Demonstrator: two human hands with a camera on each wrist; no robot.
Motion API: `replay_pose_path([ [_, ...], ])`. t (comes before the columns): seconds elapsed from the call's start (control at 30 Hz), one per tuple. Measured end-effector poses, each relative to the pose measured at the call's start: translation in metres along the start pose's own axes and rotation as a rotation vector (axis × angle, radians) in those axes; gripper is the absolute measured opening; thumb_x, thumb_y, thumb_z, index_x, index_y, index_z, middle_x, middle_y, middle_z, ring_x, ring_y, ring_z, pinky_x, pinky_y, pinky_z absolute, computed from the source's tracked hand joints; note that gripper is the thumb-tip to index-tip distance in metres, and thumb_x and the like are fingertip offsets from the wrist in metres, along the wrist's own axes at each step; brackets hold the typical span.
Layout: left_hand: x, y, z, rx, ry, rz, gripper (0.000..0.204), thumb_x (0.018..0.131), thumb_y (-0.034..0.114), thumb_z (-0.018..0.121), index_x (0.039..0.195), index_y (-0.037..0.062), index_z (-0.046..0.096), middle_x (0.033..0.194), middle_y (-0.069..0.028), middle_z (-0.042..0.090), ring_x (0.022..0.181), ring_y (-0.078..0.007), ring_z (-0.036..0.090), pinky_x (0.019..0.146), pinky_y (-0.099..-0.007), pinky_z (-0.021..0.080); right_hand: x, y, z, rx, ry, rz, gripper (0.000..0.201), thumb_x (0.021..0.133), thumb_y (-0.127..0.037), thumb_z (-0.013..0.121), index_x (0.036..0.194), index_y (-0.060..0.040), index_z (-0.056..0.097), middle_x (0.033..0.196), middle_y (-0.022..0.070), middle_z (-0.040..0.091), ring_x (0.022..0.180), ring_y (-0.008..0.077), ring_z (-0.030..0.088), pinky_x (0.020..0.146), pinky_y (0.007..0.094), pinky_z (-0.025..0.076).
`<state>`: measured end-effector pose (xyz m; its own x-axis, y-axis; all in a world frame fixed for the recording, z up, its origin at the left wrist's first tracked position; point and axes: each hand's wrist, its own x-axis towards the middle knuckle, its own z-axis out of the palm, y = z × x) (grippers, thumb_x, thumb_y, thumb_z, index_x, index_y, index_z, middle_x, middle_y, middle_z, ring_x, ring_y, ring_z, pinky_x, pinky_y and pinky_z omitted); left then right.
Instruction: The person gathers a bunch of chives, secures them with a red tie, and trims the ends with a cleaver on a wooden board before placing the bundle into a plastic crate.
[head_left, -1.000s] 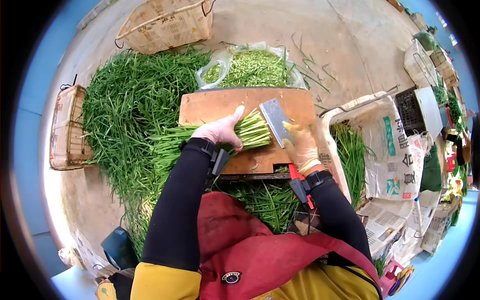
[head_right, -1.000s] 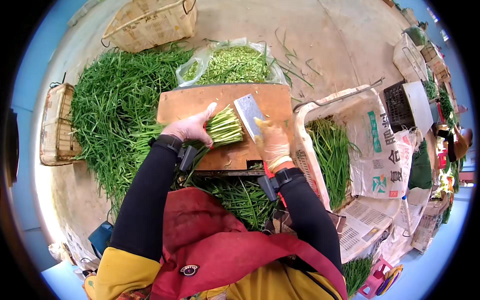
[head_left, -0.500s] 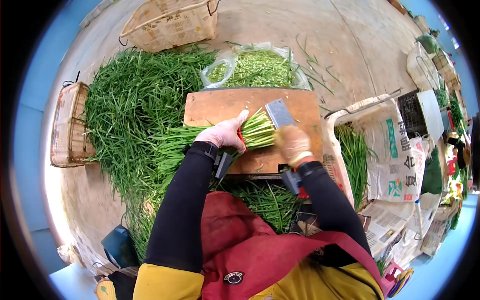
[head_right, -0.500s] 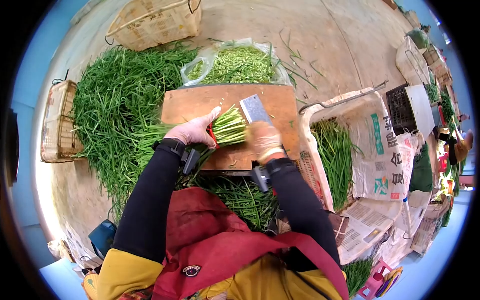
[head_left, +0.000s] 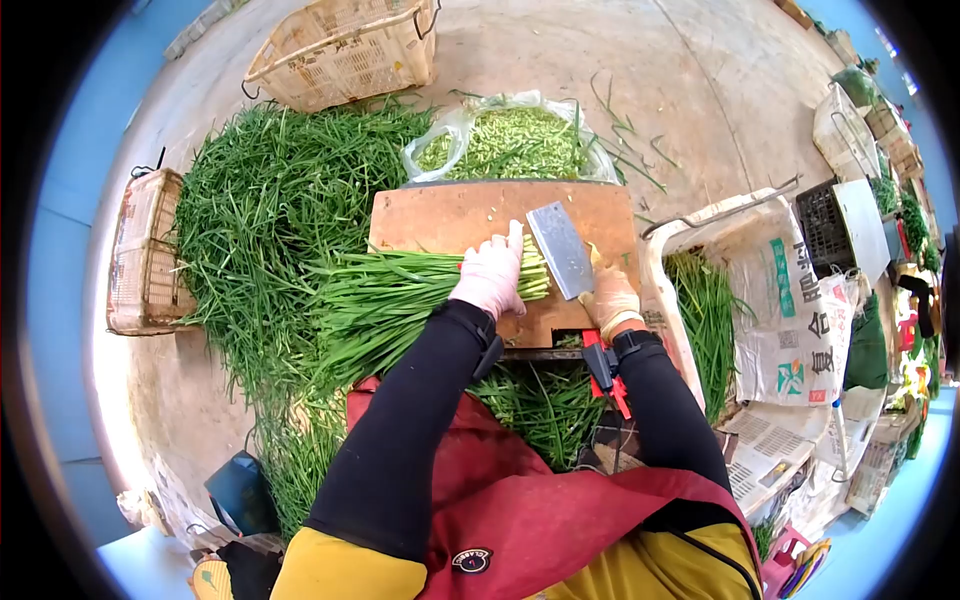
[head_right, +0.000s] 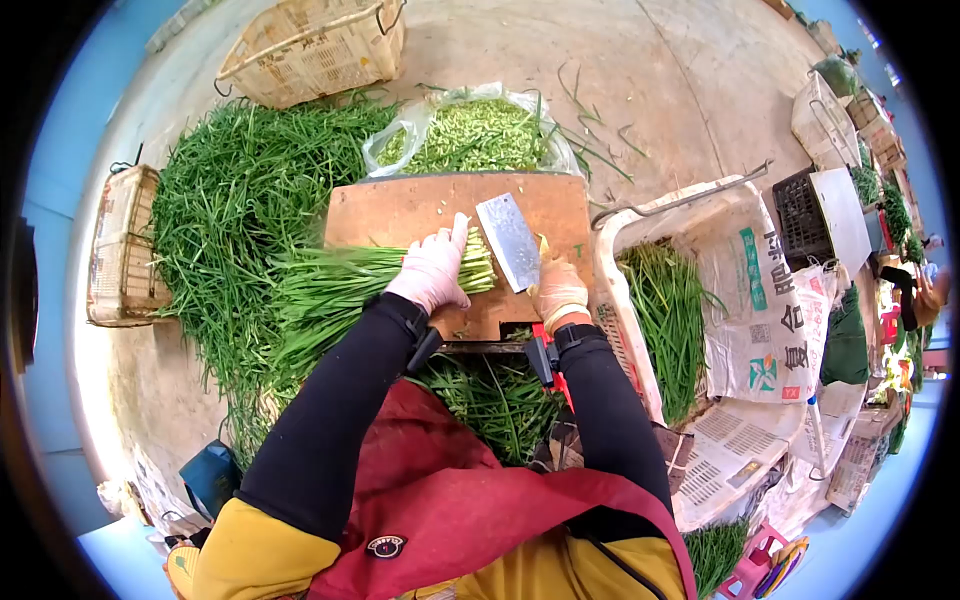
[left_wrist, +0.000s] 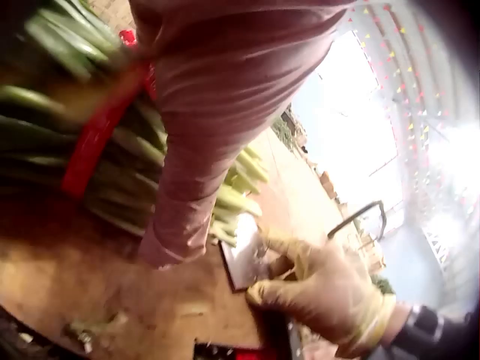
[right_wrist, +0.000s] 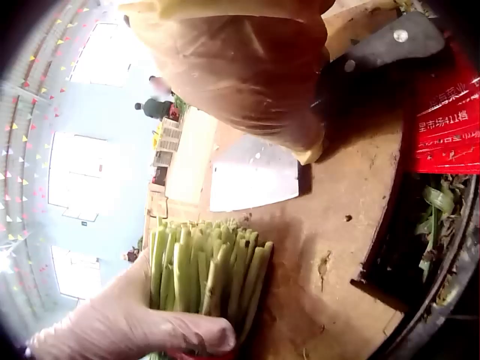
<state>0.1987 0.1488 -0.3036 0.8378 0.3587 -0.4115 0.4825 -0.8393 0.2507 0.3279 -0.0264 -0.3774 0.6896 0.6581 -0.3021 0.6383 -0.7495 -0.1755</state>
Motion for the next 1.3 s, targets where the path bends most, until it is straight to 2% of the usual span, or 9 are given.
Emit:
replay_pose_path([
  [0.1,-0.001,0.008,0.012,0.129,0.045,-0.053,0.132,0.05,0.033,0.094,0.152,0.0008,0.016,0.129,-0.0171,0.052,0.121,-0.0322,0.053,0.101,-0.0463,0.042,-0.001,0.007,-0.004,0.119,0.054,-0.07,0.055,0.076,-0.026,0.075,0.121,0.0007,0.06,0.109,0.0228,0.066,0.104,0.0353,0.065,0.09,0.0416,0.053],
  [0.3,0.018,0.001,0.015,0.161,0.028,-0.102,0.127,0.052,0.035,0.092,0.15,-0.001,0.019,0.125,-0.0174,0.058,0.115,-0.0313,0.058,0.097,-0.0434,0.045,-0.018,-0.002,-0.03,0.976,-0.354,0.198,0.051,0.076,-0.002,0.062,0.127,0.0,0.056,0.108,0.0241,0.067,0.107,0.0359,0.064,0.093,0.0382,0.048],
  [0.4,0.026,-0.002,0.01,0.141,0.008,-0.131,0.114,0.049,0.037,0.092,0.14,-0.0008,0.034,0.112,-0.016,0.066,0.106,-0.0309,0.065,0.089,-0.0415,0.051,-0.04,-0.007,-0.035,0.781,0.042,-0.256,0.072,0.078,0.003,0.055,0.147,-0.0047,0.037,0.119,0.0256,0.062,0.114,0.036,0.06,0.097,0.0364,0.045],
  [0.53,0.035,-0.002,-0.003,0.066,-0.115,-0.204,0.083,0.045,0.036,0.093,0.115,0.0036,0.062,0.109,-0.0134,0.07,0.103,-0.0282,0.068,0.085,-0.0393,0.054,-0.073,-0.025,-0.052,0.722,0.166,-0.426,0.093,0.077,0.008,0.049,0.158,-0.0147,0.01,0.125,0.0274,0.057,0.116,0.0401,0.056,0.098,0.0389,0.044],
  [0.7,0.031,0.001,-0.009,0.065,-0.137,-0.183,0.072,0.049,0.037,0.093,0.109,0.0073,0.066,0.109,-0.012,0.071,0.104,-0.0279,0.068,0.085,-0.039,0.054,-0.08,-0.032,-0.047,0.631,0.049,-0.396,0.095,0.076,0.007,0.05,0.158,-0.0169,0.008,0.119,0.0295,0.057,0.101,0.0459,0.059,0.086,0.0469,0.049],
  [0.8,0.033,-0.001,-0.006,0.066,-0.107,-0.174,0.071,0.05,0.037,0.093,0.109,0.0079,0.066,0.107,-0.012,0.071,0.103,-0.028,0.068,0.085,-0.0389,0.054,-0.072,-0.033,-0.038,0.577,-0.087,-0.316,0.09,0.075,0.012,0.045,0.156,-0.0086,0.013,0.149,0.0243,0.037,0.135,0.0392,0.041,0.11,0.0363,0.035],
  [1.17,0.028,0.001,0.004,0.053,-0.017,-0.189,0.053,0.054,0.028,0.093,0.099,0.0121,0.071,0.103,-0.0081,0.073,0.101,-0.0253,0.069,0.086,-0.0406,0.051,-0.061,-0.052,-0.05,0.297,-0.184,-0.261,0.097,0.076,0.008,0.049,0.157,-0.0169,0.0,0.103,0.0325,0.063,0.092,0.0486,0.062,0.079,0.0521,0.049],
  [1.23,0.029,0.0,0.007,0.074,0.004,-0.169,0.053,0.055,0.029,0.093,0.1,0.0121,0.071,0.103,-0.0076,0.073,0.101,-0.0251,0.069,0.085,-0.0404,0.051,-0.055,-0.062,-0.056,0.29,-0.165,-0.261,0.082,0.078,0.006,0.05,0.153,-0.0089,0.02,0.102,0.0316,0.064,0.093,0.0473,0.063,0.079,0.052,0.049],
  [1.3,0.03,0.0,0.006,0.074,-0.007,-0.177,0.053,0.055,0.029,0.092,0.1,0.012,0.071,0.103,-0.0076,0.073,0.101,-0.0251,0.069,0.085,-0.0404,0.051,-0.051,-0.074,-0.075,0.222,-0.267,-0.155,0.025,0.082,-0.004,0.056,0.106,0.0033,0.06,0.107,0.0287,0.064,0.102,0.0441,0.063,0.086,0.0485,0.052],
])
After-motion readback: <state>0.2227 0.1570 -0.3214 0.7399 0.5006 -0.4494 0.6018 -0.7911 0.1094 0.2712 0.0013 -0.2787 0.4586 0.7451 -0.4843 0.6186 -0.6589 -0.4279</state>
